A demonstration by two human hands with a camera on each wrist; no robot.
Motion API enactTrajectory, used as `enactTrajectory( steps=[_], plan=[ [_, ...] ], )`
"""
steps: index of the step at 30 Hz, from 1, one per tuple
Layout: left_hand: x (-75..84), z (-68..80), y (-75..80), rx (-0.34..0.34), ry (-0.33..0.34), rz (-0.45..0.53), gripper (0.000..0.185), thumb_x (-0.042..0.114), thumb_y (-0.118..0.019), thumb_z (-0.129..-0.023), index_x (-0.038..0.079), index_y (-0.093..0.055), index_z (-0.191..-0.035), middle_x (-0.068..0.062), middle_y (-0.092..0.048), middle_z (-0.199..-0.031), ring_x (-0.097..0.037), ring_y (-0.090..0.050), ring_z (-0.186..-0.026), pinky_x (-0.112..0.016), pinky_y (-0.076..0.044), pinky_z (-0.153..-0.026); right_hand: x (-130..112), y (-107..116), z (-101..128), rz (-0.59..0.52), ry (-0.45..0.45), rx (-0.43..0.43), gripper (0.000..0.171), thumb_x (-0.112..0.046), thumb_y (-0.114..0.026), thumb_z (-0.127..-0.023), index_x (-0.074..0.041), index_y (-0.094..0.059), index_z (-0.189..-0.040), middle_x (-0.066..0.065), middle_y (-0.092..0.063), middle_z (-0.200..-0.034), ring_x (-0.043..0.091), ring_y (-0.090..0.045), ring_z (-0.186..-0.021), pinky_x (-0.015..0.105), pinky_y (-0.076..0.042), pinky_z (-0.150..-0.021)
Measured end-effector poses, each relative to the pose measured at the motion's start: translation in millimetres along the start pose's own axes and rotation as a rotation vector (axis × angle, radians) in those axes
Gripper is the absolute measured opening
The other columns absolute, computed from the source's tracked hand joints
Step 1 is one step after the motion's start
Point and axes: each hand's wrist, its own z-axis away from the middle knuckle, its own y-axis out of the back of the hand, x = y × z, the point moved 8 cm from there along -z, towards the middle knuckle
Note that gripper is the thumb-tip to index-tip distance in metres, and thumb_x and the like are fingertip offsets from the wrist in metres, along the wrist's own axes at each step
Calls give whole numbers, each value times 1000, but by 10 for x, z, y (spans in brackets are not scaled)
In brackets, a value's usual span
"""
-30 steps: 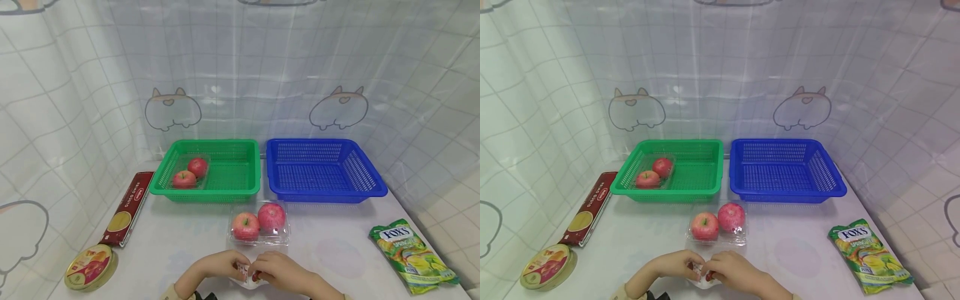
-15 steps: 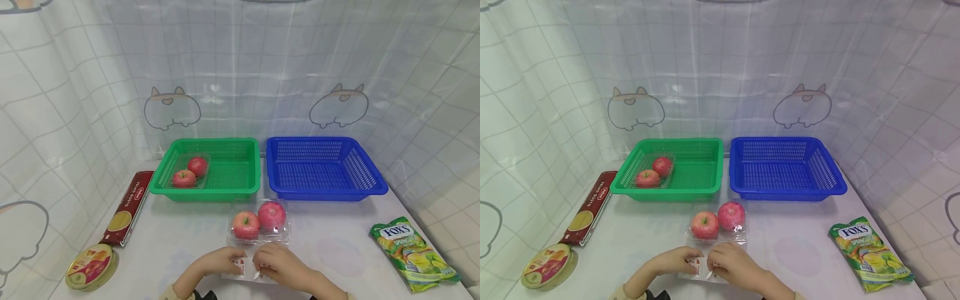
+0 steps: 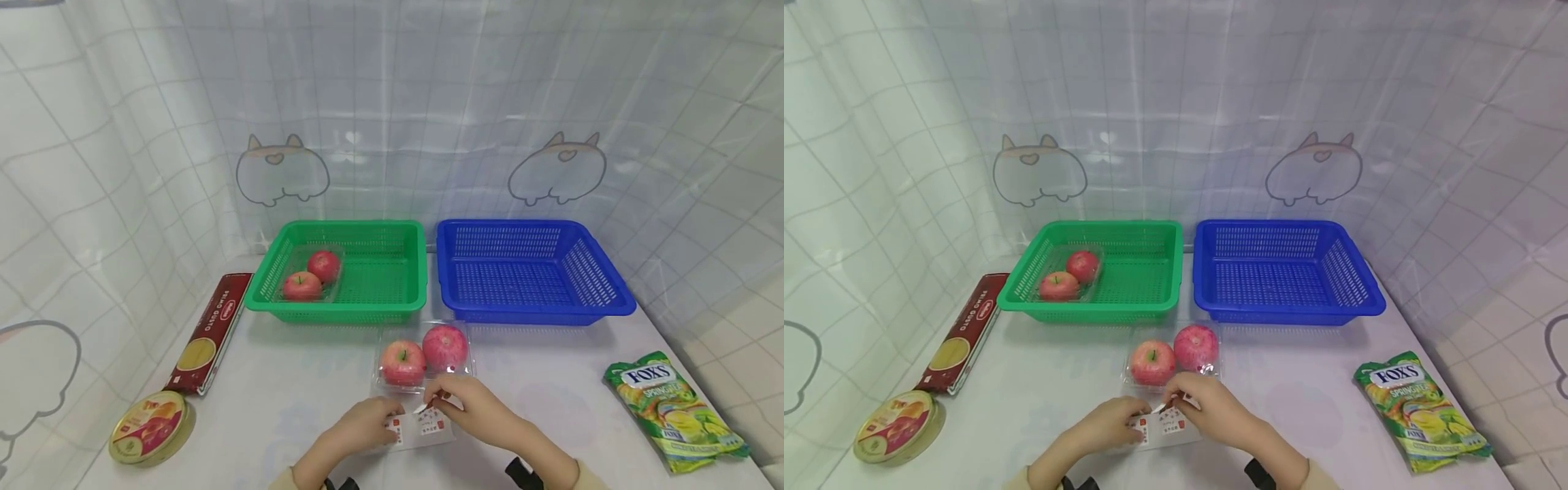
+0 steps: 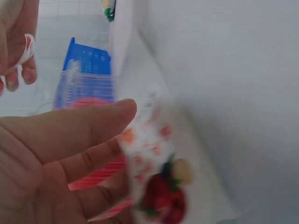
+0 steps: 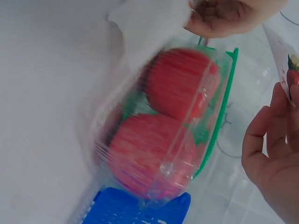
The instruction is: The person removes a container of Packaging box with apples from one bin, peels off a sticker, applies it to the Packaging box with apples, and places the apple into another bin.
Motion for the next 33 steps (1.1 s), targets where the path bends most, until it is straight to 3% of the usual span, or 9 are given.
enactTrajectory(
  steps=[5,9,11,14,17,20,22,27,33],
  plan=[
    [64,66,134,0,-36,-74,32,19,-74,-74,10,-66,-103,1,-64,-93,-13,-59,-86,-31,-49,-73,108,141,-44,-64,-128,85,21,3,-60,-85,-12,-59,-99,-1,-65,-92,7,-58,-82,25,-51,-73],
    [164,137,293,-27,-85,-3,26,21,-70,-79,9,-66,-102,0,-65,-94,-14,-59,-89,-30,-48,-75,204,239,-86,-99,-230,183,24,5,-60,-83,-4,-54,-105,7,-64,-93,11,-58,-81,26,-51,-72],
    [232,143,424,23,-105,61,24,23,-67,-84,8,-64,-102,1,-64,-94,-14,-59,-88,-30,-49,-74,260,285,-117,-144,-298,234,25,5,-60,-83,-2,-50,-106,10,-64,-93,13,-59,-81,25,-51,-72],
    [341,91,638,172,-144,161,26,23,-61,-88,8,-57,-110,-2,-63,-98,-18,-59,-90,-34,-49,-76,355,339,-165,-227,-401,307,23,5,-60,-83,-2,-48,-101,13,-63,-94,17,-60,-83,25,-50,-74],
    [416,-2,755,288,-176,247,29,20,-59,-90,11,-50,-116,-6,-62,-104,-21,-60,-94,-36,-50,-79,423,364,-221,-263,-451,357,17,5,-61,-83,-2,-51,-94,13,-64,-94,20,-60,-85,26,-49,-75],
    [463,-124,774,321,-205,275,30,17,-59,-89,12,-52,-118,-7,-61,-112,-21,-60,-96,-36,-51,-81,479,364,-269,-267,-468,385,13,2,-62,-83,-2,-56,-94,12,-65,-96,20,-60,-89,27,-49,-77],
    [471,-206,770,340,-208,241,28,16,-61,-88,12,-57,-116,-5,-61,-111,-18,-59,-92,-33,-50,-77,510,362,-292,-265,-469,402,14,2,-61,-83,-3,-59,-96,10,-65,-98,20,-60,-92,28,-48,-78],
    [451,-374,766,407,-199,163,26,7,-63,-83,7,-64,-108,-1,-62,-88,-15,-54,-75,-26,-44,-66,543,360,-344,-145,-422,428,22,6,-62,-80,-4,-66,-100,9,-66,-98,21,-61,-88,27,-50,-76],
    [409,-441,745,500,-185,12,27,6,-68,-76,6,-67,-102,1,-61,-73,-22,-55,-82,-41,-39,-75,511,297,-399,111,-357,396,33,8,-68,-71,-5,-68,-102,8,-65,-99,17,-57,-80,27,-50,-67]
  ],
)
